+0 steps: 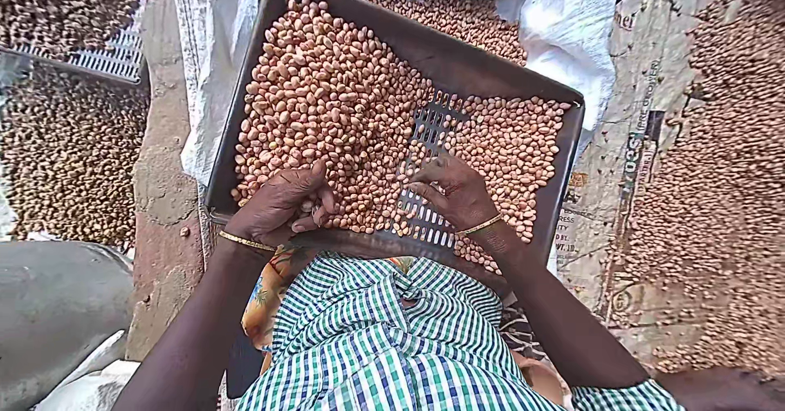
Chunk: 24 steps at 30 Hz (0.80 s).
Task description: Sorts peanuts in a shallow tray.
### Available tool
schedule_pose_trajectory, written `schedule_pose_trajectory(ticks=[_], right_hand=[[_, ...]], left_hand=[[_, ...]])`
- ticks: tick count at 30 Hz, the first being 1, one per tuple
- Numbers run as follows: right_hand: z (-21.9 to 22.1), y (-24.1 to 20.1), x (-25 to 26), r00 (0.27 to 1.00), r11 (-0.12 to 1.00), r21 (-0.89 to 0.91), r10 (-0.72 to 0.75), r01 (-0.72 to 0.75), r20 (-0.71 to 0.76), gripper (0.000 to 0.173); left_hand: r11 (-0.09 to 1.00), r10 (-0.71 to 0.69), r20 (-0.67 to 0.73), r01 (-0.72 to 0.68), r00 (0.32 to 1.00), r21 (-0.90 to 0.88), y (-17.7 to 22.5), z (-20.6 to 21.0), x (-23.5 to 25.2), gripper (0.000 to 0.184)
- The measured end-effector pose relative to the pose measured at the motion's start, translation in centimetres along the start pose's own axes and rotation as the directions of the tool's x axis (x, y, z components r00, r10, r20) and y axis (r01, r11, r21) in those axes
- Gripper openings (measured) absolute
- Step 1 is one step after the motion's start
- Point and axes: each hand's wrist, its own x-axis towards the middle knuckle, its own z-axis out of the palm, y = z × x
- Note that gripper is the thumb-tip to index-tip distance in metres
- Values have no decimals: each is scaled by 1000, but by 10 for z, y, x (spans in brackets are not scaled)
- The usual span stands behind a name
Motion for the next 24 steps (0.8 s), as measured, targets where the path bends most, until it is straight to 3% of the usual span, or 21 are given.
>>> schedule_pose_trajectory(ticks=[2, 6, 10, 14, 17, 20, 23, 24], right_hand=[[10, 3, -17, 995, 993, -115, 1, 10, 102, 10], [26, -13, -24, 988, 953, -301, 12, 36, 156, 7], [21, -29, -10, 943, 927, -366, 192, -83, 271, 9], [19, -5, -9, 980, 988, -144, 74, -48, 187, 10], [9, -3, -4, 972, 968, 156, 174, -199, 157, 6], [7, -10, 2, 978, 947, 253, 174, -198, 114, 8], [-9, -11, 3, 961, 863, 425, 264, -273, 81, 9], [-14, -10, 6, 956, 874, 387, 269, -293, 116, 9]], left_hand=[[999, 46, -5, -46, 999, -1, -2, 0, 0, 57], [996, 90, -7, -90, 996, -17, -4, -2, 0, 54], [995, 102, -14, -103, 995, -13, -4, -1, 0, 55], [989, 146, -9, -146, 989, -40, -4, 2, 0, 54], [988, 146, -35, -148, 989, -43, -3, 5, 0, 55], [989, 139, -51, -141, 989, -45, 2, 6, -2, 56], [985, 161, -29, -163, 987, -63, -3, 7, -1, 57], [985, 164, -20, -165, 986, -61, -4, 7, 1, 57]])
